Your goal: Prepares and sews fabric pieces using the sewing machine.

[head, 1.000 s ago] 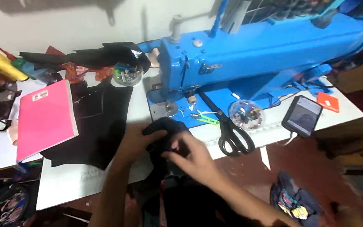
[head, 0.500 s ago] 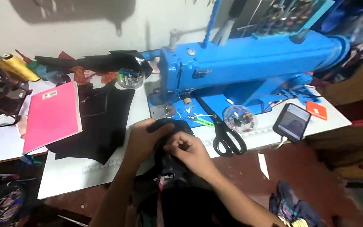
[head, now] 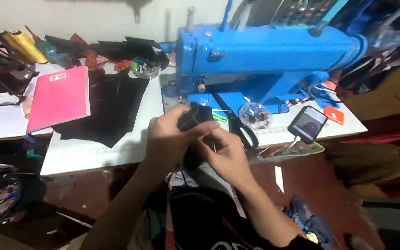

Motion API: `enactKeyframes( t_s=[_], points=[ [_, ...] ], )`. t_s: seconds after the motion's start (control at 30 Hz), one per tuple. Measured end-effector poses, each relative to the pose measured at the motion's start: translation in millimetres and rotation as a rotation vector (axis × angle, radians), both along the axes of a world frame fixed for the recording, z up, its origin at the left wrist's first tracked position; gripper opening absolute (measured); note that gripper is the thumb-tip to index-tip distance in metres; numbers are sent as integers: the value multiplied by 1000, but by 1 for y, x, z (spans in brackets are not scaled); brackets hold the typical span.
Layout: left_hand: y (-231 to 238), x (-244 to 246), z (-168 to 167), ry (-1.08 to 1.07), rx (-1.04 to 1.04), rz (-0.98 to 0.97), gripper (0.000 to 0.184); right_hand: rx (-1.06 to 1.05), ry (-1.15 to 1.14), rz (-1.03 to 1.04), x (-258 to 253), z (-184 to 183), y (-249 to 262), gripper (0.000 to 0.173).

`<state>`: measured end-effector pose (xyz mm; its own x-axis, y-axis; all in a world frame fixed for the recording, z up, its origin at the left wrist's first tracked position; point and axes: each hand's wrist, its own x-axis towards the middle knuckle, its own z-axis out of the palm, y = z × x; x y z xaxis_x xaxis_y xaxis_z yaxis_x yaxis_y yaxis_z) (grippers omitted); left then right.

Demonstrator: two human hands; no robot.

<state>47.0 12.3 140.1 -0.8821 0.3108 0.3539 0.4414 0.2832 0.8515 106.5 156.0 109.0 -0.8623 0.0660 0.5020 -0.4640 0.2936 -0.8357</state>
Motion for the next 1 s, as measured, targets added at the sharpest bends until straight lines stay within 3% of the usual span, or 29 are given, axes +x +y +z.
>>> enactKeyframes(
  t_s=[0.13,0.37,0.47,0.6,0.7,0.8,0.87,1.0],
  points=[
    [-3,23,9,113,-50,-38,36,166,90,9,20,10,8,11],
    [-19,33,18,118,124,-168,23,55,117,127,32,20,20,6],
    [-16,33,19,97,205,-97,14,50,71,189,37,23,5,8],
    [-11,31,18,133,193,27,20,-24,58,175,30,23,-7,17],
    [-12,26,17,225,84,91,25,-29,44,129,19,21,-12,12],
    [-8,13,6,413,-23,174,29,-178,-63,146,2,17,-16,4],
    [-8,3,-2,483,-5,179,32,-268,-116,134,-9,13,-16,7],
    [-48,-8,3,155,133,-31,43,-388,-45,-50,-19,6,10,16]
  ],
)
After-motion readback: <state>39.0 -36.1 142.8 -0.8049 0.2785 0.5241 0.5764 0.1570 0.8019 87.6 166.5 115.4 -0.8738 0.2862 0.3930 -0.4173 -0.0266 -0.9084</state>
